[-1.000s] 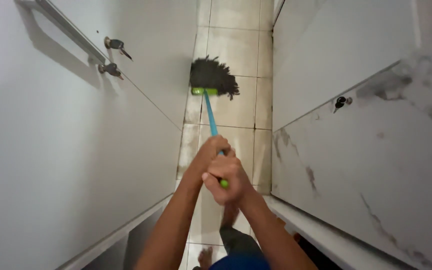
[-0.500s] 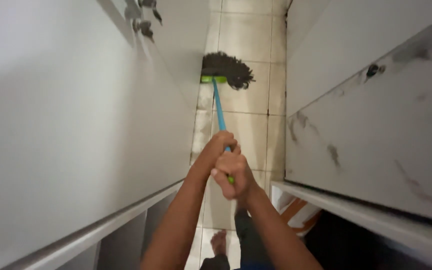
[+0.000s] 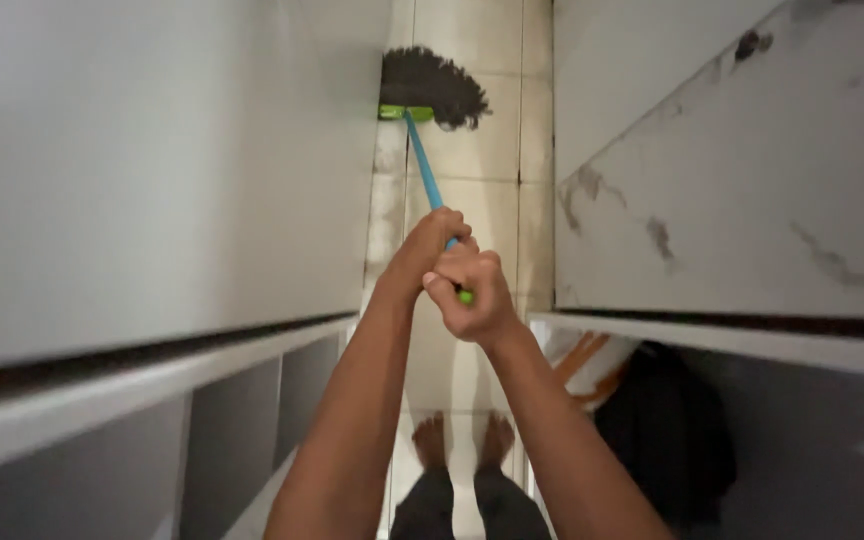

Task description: The person is mopping the floor in a narrow space between two white cabinets using a mop with a blue handle and a dark mop head.

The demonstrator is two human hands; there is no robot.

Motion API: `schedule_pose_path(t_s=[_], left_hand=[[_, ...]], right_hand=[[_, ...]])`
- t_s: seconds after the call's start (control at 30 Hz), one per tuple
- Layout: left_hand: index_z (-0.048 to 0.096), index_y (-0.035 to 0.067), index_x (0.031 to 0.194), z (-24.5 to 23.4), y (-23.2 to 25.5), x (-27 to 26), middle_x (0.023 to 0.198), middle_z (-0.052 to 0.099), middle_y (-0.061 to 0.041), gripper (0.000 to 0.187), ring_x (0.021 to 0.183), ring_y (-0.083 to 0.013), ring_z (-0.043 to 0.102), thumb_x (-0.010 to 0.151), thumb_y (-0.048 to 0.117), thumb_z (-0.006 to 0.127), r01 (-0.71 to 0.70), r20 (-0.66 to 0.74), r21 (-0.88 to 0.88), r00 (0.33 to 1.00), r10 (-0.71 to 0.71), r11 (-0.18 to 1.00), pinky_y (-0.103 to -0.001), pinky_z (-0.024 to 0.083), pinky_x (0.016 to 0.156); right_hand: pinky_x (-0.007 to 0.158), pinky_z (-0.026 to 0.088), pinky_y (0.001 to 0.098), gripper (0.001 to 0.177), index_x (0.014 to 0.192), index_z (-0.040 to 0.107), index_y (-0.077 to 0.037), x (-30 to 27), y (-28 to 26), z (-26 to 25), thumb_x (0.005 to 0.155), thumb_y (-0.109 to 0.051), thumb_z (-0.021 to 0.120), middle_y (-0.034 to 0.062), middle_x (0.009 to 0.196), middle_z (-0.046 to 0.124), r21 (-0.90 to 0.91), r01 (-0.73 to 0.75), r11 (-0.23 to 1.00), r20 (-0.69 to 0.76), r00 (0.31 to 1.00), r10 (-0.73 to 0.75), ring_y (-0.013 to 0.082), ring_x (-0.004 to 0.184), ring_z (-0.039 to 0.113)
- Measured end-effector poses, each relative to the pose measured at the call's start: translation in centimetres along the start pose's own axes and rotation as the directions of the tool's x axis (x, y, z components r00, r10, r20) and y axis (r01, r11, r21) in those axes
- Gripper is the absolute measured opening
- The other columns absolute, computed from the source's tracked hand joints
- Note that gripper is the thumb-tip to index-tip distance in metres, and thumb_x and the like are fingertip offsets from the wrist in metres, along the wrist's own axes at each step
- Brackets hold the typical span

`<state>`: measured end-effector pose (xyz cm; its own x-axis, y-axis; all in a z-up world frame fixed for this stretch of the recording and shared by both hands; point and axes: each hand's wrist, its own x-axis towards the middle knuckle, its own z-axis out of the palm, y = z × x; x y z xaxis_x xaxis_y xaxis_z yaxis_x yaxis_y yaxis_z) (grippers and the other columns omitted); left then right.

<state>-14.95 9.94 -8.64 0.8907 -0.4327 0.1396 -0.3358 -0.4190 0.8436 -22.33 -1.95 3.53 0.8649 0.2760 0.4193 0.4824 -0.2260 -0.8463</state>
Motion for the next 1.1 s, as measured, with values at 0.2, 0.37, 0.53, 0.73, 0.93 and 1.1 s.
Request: schedule_pose_path(t_s=[0.2, 0.37, 0.53, 0.73, 0.93, 1.1], left_hand=[[0.064, 0.003, 0.081, 0.2, 6.3, -6.9, 0.083, 0.063, -0.013, 0.015, 0.084, -0.0294, 0.059, 0.086, 0.016, 0.060, -0.249, -0.062, -0.114, 0.968, 0.244, 0.962, -0.039, 0.048, 0.076], [0.057, 0.003, 0.066, -0.2, 11.1, -13.0, 0.072, 0.058, -0.013, 0.018, 0.078, -0.0310, 0.058, 0.074, 0.008, 0.072, -0.125, -0.033, -0.014, 0.992, 0.124, 0.992, -0.040, 0.045, 0.071], [0.057, 0.004, 0.069, 0.7, 7.0, -10.9, 0.074, 0.058, -0.010, 0.017, 0.076, -0.0229, 0.062, 0.077, 0.007, 0.071, -0.003, -0.045, -0.195, 0.999, -0.006, 0.981, -0.035, 0.049, 0.069], [0.056, 0.003, 0.079, 1.5, 6.4, -11.7, 0.084, 0.061, -0.013, 0.012, 0.081, -0.0212, 0.061, 0.087, 0.010, 0.063, 0.245, 0.028, -0.565, 0.960, -0.279, 0.788, -0.032, 0.051, 0.074], [0.063, 0.005, 0.074, 2.3, 11.5, -15.9, 0.086, 0.060, -0.012, 0.009, 0.085, -0.0242, 0.062, 0.078, 0.013, 0.060, 0.243, 0.115, -0.324, 0.969, -0.217, 0.914, -0.032, 0.052, 0.074], [0.061, 0.004, 0.071, 1.2, 13.9, -17.0, 0.081, 0.058, -0.011, 0.013, 0.083, -0.0244, 0.061, 0.081, 0.012, 0.063, 0.149, 0.141, -0.069, 0.980, -0.138, 0.986, -0.034, 0.050, 0.071]], right_hand=[[0.055, 0.036, 0.0361, 0.026, 0.059, 0.048, -0.003, -5.6, -6.1, -0.5, 0.081, -0.001, 0.061, 0.0094, 0.056, 0.047, 0.042, -0.012, 0.999, 0.020, 1.000, 0.011, 0.0237, 0.052, 0.047], [0.057, 0.034, 0.0383, 0.025, 0.060, 0.047, -0.004, -9.1, -11.3, 0.2, 0.080, -0.003, 0.062, 0.0096, 0.059, 0.045, 0.059, 0.024, 0.998, 0.032, 0.999, -0.026, 0.0273, 0.055, 0.046], [0.058, 0.034, 0.0405, 0.028, 0.060, 0.045, -0.003, -7.9, -8.2, 1.9, 0.082, -0.003, 0.061, 0.0114, 0.059, 0.046, 0.085, 0.134, 0.987, -0.020, 0.991, -0.133, 0.0289, 0.055, 0.048], [0.063, 0.038, 0.0404, 0.026, 0.062, 0.049, -0.003, -9.1, -7.4, 2.3, 0.083, -0.005, 0.063, 0.0121, 0.060, 0.050, -0.015, 0.062, 0.998, 0.005, 0.998, -0.062, 0.0300, 0.057, 0.052], [0.060, 0.039, 0.0394, 0.019, 0.065, 0.053, -0.003, -13.3, -12.5, 0.2, 0.081, -0.006, 0.062, 0.0117, 0.062, 0.053, 0.059, -0.006, 0.998, 0.055, 0.998, 0.003, 0.0293, 0.058, 0.051], [0.059, 0.037, 0.0398, 0.022, 0.062, 0.050, -0.004, -13.5, -14.9, 0.1, 0.080, -0.005, 0.061, 0.0101, 0.060, 0.052, 0.086, 0.008, 0.996, 0.055, 0.998, -0.013, 0.0286, 0.058, 0.050]])
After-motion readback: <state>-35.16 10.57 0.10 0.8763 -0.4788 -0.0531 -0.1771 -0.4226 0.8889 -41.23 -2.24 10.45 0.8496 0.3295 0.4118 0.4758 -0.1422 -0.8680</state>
